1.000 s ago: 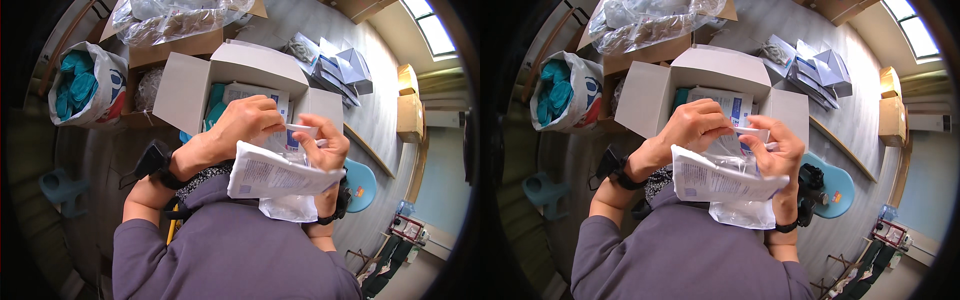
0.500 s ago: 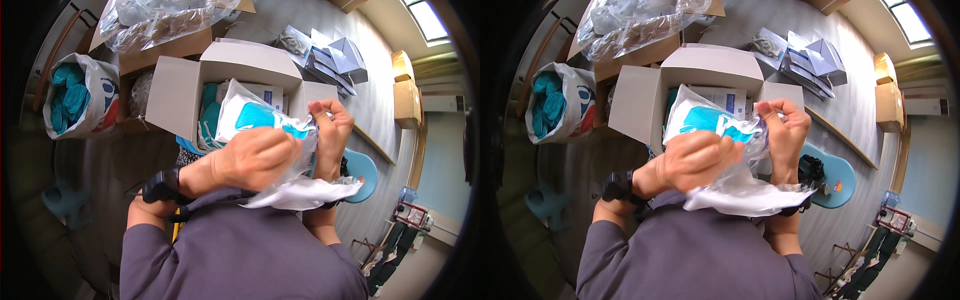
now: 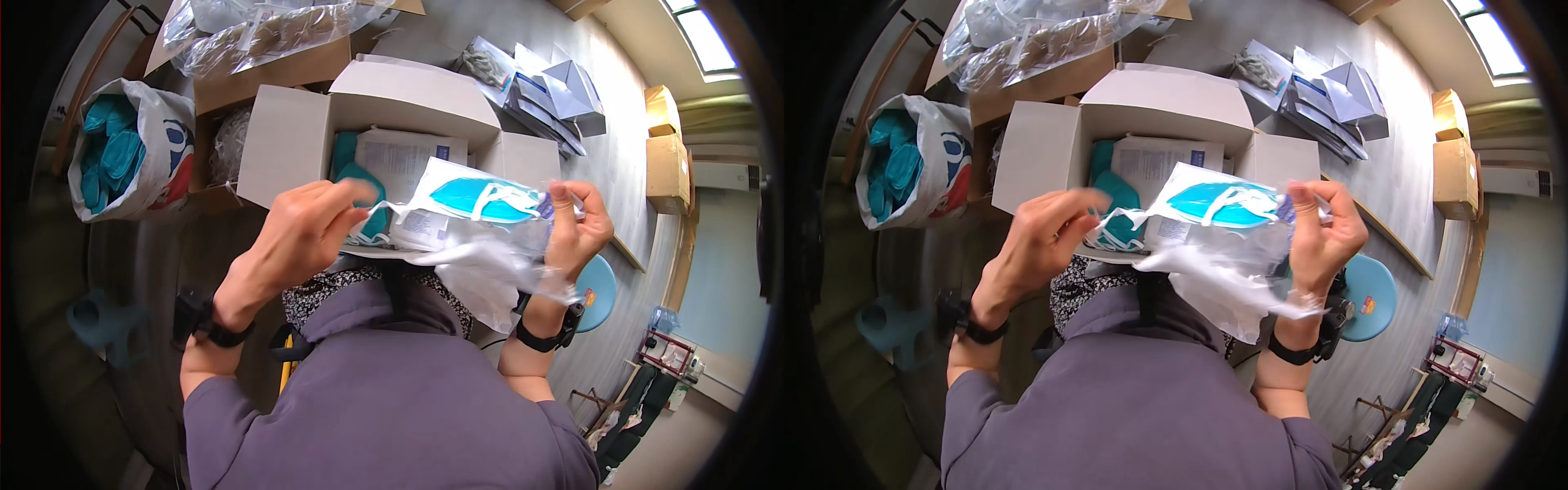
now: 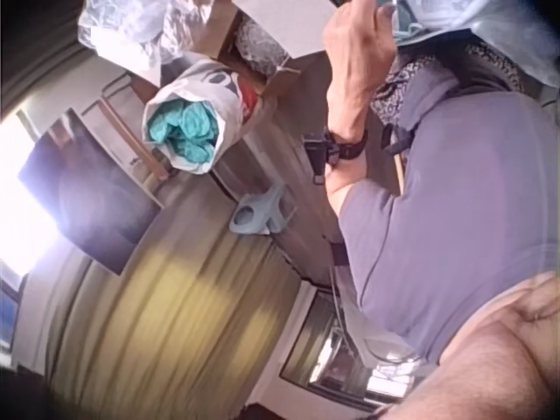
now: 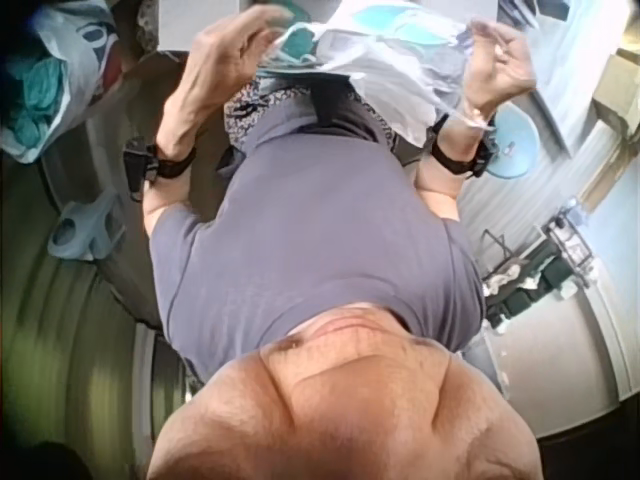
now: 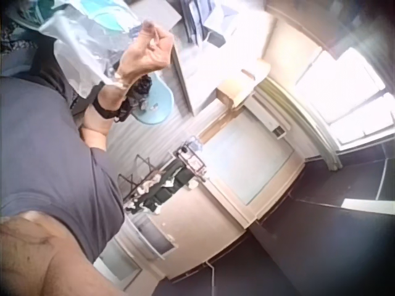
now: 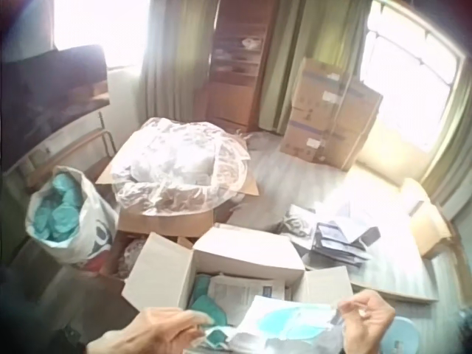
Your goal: Sorting and packing green N95-style masks into boxes and bags.
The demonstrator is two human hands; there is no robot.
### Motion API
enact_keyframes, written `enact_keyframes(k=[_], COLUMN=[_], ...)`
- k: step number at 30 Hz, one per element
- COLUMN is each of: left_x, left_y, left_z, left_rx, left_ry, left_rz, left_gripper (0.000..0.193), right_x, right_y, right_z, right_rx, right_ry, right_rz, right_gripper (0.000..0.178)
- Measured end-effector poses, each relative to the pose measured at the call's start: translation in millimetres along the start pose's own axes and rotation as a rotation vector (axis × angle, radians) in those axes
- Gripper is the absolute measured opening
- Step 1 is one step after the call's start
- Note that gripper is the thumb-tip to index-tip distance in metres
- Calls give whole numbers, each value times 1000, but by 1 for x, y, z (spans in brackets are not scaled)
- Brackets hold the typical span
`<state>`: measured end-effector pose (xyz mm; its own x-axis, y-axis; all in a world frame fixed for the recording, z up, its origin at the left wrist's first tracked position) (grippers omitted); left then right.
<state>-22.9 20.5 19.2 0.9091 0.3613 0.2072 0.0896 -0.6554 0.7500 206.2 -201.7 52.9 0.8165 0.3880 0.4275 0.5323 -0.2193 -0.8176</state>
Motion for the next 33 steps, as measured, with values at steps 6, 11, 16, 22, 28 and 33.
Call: enact_keyframes(k=[6, 11, 16, 22, 28, 33], left_x=[27, 28, 32, 33, 57, 67], left_y=[44, 67, 39, -11, 43, 59], left_z=[15, 38, 29, -8, 10, 49], left_rx=[70, 56, -356, -931, -348, 21], left_ry=[148, 179, 241, 328, 158, 117], left_rz=[215, 390, 145, -46, 73, 239], left_gripper=[52, 40, 12, 11, 35, 27], right_x=[-15, -22, -21, -17, -19, -23], right_y=[-50, -46, -44, -22, -30, -36], right_z=[31, 34, 29, 18, 27, 28], right_rx=[-67, -52, -98, -11, 38, 73], right_ry=[-104, -115, -66, -43, -136, -155], right_rz=[-269, -177, -253, -213, -192, -205], right_gripper=[18, 19, 19, 16, 16, 16])
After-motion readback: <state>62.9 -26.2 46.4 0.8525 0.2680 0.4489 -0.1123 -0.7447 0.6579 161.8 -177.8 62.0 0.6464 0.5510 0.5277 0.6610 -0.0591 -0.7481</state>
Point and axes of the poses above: each hand's wrist, its own x-axis towards the middle knuckle, its own z-axis out of the palm, y = z × x, the point moved 8 cm from there along x, towards the middle knuckle, and after that the axes turned 3 degrees about -z, right-handed, at the moved point
